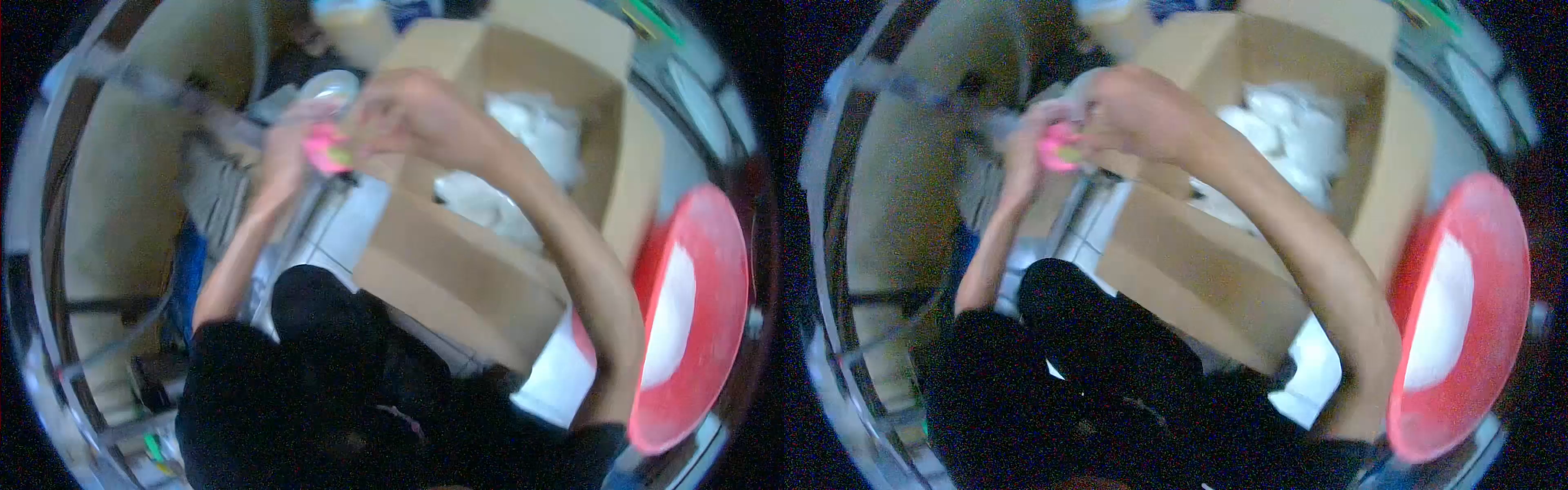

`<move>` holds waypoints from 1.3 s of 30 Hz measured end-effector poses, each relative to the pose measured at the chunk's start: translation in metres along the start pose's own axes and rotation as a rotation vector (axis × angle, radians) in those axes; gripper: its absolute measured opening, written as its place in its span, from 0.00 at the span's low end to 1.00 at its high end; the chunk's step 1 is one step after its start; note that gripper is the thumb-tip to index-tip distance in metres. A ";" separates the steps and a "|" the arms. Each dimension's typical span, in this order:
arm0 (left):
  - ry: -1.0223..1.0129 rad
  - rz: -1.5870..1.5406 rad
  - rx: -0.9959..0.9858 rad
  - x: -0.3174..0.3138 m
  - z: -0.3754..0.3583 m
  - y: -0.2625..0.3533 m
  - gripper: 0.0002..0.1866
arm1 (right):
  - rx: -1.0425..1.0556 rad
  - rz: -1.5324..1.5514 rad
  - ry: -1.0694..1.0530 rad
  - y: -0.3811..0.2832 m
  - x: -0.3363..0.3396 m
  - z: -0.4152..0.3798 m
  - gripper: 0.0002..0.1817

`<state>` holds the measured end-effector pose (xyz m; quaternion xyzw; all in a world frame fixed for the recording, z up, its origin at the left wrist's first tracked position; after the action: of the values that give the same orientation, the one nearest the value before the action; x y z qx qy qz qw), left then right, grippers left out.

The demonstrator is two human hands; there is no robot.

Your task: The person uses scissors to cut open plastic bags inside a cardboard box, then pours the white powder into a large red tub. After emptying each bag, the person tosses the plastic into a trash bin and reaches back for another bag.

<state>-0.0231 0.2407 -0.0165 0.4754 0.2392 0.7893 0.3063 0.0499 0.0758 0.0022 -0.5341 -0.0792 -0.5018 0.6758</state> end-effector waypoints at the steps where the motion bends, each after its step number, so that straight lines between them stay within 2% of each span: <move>1: -0.050 0.336 -0.263 0.019 -0.005 -0.005 0.18 | -0.051 -0.081 0.048 0.006 0.008 -0.007 0.14; 2: -0.036 0.112 -0.027 0.034 -0.010 -0.003 0.18 | -0.094 -0.167 0.085 0.012 0.017 -0.014 0.15; 3: -0.015 0.217 0.077 0.056 -0.018 -0.010 0.19 | -0.122 -0.252 0.110 0.019 0.026 -0.022 0.16; 4: 0.032 0.375 0.007 0.086 -0.026 -0.024 0.20 | -0.261 -0.284 0.102 0.033 0.039 -0.033 0.16; 5: -0.004 0.603 0.161 0.112 -0.034 -0.027 0.22 | -0.389 -0.314 0.090 0.047 0.054 -0.048 0.17; 7: -0.025 0.941 0.311 0.173 -0.045 -0.059 0.22 | -0.591 -0.439 0.056 0.080 0.072 -0.072 0.17; 8: -0.075 0.913 0.416 0.178 -0.047 -0.061 0.23 | -0.673 -0.537 0.035 0.103 0.069 -0.085 0.17; 9: -0.128 0.884 0.521 0.184 -0.049 -0.068 0.23 | -0.796 -0.609 -0.251 0.131 0.050 -0.094 0.21; 10: -0.164 1.074 0.411 0.217 -0.058 -0.117 0.22 | -0.915 -0.667 -0.541 0.151 0.032 -0.108 0.26; 12: -0.246 1.033 0.324 0.266 -0.072 -0.224 0.21 | -0.879 -0.713 -0.753 0.157 0.000 -0.128 0.34; 13: -0.286 1.010 0.281 0.289 -0.079 -0.276 0.20 | -0.932 -0.727 -0.871 0.166 -0.018 -0.137 0.33; 15: -0.254 0.796 0.443 0.270 -0.082 -0.295 0.18 | -0.912 -0.810 -0.942 0.213 -0.067 -0.157 0.26; 17: -0.195 0.724 0.470 0.261 -0.085 -0.299 0.18 | -0.927 -0.868 -1.036 0.235 -0.093 -0.171 0.18; 19: -0.098 0.795 0.359 0.261 -0.086 -0.293 0.23 | -0.910 -0.997 -0.790 0.234 -0.090 -0.163 0.10; 20: -0.039 0.711 0.361 0.254 -0.087 -0.280 0.23 | -0.892 -1.062 -0.669 0.230 -0.086 -0.159 0.06; 21: 0.021 0.626 0.368 0.241 -0.088 -0.248 0.22 | -0.806 -1.034 -0.641 0.231 -0.088 -0.161 0.05; 23: 0.125 0.712 0.214 0.215 -0.077 -0.185 0.21 | -0.634 -0.977 -0.584 0.235 -0.090 -0.169 0.07; 25: 0.227 1.035 -0.116 0.184 -0.064 -0.121 0.19 | -0.578 -0.952 -0.596 0.233 -0.080 -0.164 0.06; 26: 0.270 0.842 -0.127 0.168 -0.059 -0.098 0.17 | -0.545 -0.944 -0.607 0.231 -0.071 -0.160 0.06; 29: 0.270 0.543 -0.310 0.124 -0.046 -0.059 0.14 | -0.636 -0.759 -0.937 0.238 -0.049 -0.162 0.05; 30: 0.237 0.535 -0.361 0.103 -0.040 -0.040 0.10 | -0.726 -0.755 -0.963 0.224 -0.043 -0.155 0.06; 33: -0.043 0.417 -0.468 0.047 -0.029 -0.012 0.09 | -0.601 -0.696 -0.843 0.244 -0.049 -0.164 0.08; 36: -0.182 0.155 -0.667 -0.015 -0.002 0.032 0.09 | -0.448 -0.708 -0.819 0.226 -0.034 -0.158 0.09; 37: -0.208 0.073 -0.698 -0.031 0.008 0.029 0.09 | -0.649 -0.730 -0.916 0.193 -0.015 -0.142 0.10; 38: -0.240 -0.003 -0.534 -0.048 0.016 0.019 0.11 | -0.706 -0.713 -0.909 0.175 -0.002 -0.134 0.12; 39: -0.370 0.036 -0.520 -0.070 0.027 0.019 0.16 | -0.693 -0.781 -0.925 0.156 0.014 -0.127 0.10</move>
<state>0.0216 0.1804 -0.0343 0.5207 -0.0388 0.7294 0.4421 0.1213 -0.0461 -0.1416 -0.8101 -0.3806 -0.4254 0.1336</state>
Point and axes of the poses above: each hand's wrist, its own z-axis towards the middle knuckle, its own x-axis out of the back of the hand, y = z × x, the point moved 5 cm from there along z, towards the middle knuckle, and after that the axes turned 15 degrees about -x, right-handed, at the moved point
